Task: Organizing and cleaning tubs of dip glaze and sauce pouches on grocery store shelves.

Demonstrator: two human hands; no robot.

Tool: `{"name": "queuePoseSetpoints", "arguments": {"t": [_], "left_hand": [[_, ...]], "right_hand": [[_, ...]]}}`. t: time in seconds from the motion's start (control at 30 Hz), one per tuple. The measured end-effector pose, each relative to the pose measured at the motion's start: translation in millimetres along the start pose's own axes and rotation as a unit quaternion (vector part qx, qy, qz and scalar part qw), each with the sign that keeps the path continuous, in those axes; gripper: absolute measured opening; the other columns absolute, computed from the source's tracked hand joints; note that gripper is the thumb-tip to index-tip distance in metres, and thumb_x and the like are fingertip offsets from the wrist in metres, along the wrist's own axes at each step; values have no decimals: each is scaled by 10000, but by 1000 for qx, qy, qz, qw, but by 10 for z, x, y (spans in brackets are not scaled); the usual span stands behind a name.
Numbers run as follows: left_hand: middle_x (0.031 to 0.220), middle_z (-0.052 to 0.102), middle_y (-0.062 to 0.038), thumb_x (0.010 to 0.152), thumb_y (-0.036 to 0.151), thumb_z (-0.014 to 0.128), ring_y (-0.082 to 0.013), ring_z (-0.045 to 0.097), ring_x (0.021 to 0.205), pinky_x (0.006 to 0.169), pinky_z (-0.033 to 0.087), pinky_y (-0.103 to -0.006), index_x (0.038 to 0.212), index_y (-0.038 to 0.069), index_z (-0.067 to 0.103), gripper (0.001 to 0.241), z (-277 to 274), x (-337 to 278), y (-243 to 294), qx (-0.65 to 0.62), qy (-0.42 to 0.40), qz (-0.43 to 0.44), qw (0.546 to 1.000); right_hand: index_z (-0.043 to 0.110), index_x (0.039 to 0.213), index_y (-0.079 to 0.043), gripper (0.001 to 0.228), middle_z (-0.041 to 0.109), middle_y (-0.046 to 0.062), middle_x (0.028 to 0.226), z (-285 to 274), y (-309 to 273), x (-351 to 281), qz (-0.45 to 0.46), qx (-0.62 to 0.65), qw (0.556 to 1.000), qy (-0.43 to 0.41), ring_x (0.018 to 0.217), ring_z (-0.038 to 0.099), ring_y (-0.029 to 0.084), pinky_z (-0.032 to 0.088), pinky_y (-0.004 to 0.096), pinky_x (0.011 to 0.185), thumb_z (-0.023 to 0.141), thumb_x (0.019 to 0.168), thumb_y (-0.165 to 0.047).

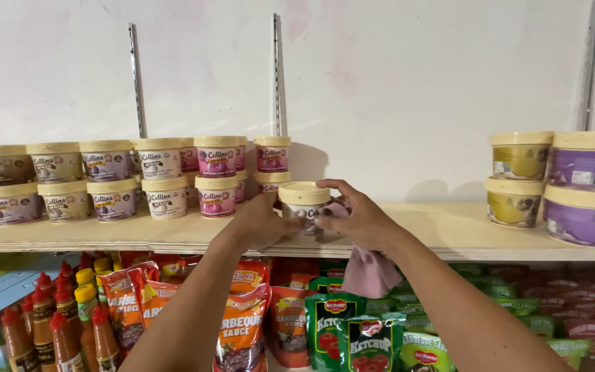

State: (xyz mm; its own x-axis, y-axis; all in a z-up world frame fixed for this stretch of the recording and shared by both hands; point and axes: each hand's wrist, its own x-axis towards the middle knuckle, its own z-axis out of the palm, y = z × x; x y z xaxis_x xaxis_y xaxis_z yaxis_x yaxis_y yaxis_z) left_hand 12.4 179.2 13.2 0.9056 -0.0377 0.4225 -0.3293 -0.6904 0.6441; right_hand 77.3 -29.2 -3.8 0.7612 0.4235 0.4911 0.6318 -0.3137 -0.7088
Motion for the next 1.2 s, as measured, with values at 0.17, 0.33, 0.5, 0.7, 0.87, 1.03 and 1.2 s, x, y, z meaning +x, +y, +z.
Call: {"name": "queuePoseSetpoints", "arguments": {"t": [0.17,0.33,0.5,0.7,0.87,1.03,1.2], "left_hand": [[1111,772,-132,786,382,775,-266,749,1018,898,581,-382,1251,65,673,572,-232,241,-646,105,49,68,991],[1188,732,-137,801,396,718,-322,707,1093,939,560,-450,1346,139,642,607,-383,164,-1027,292,107,10,950],[1185,728,-142,883,532,549,-348,674,1138,1010,518,-476,1214,164,740,530,-371,61,-1005,268,103,-42,957],[1224,704,-138,877,574,539,-352,582,1247,1052,469,-479,1133,142,767,551,-359,59,-975,291,89,-55,951],[1249,688,-133,880,583,536,-340,581,1244,1043,468,-477,1142,131,757,568,-337,93,-1040,298,99,-42,948],[1235,713,-101,876,573,524,-305,594,1239,1046,470,-466,1177,159,746,557,-306,95,-1043,282,104,-51,952],[1282,673,-120,880,588,533,-321,571,1252,1051,454,-462,1178,153,748,569,-305,80,-1034,289,117,-44,949]], "right_hand": [[494,1453,-185,670,761,51,1050,192,48,289,-20,-18,1000,9,965,668,117,551,293,842,772,846,-128],[512,1413,-154,654,767,70,1132,406,85,638,-19,-72,997,28,1036,702,146,563,319,890,800,826,-154],[547,1425,-195,675,750,130,1148,595,122,932,-14,-209,974,83,1044,713,234,555,363,925,822,812,-262],[638,1379,-238,561,752,112,1174,575,167,1137,-2,-232,968,92,1053,715,245,548,362,939,792,843,-296],[654,1357,-215,539,756,122,1158,586,138,1136,-2,-230,969,90,1044,719,248,548,369,930,797,841,-279],[661,1323,-188,508,744,120,1156,641,46,1039,-5,-222,970,101,1046,708,245,542,373,922,804,845,-287],[660,1320,-199,488,756,105,1144,663,98,1063,-21,-212,971,110,1047,723,244,546,376,930,779,858,-302]]}}
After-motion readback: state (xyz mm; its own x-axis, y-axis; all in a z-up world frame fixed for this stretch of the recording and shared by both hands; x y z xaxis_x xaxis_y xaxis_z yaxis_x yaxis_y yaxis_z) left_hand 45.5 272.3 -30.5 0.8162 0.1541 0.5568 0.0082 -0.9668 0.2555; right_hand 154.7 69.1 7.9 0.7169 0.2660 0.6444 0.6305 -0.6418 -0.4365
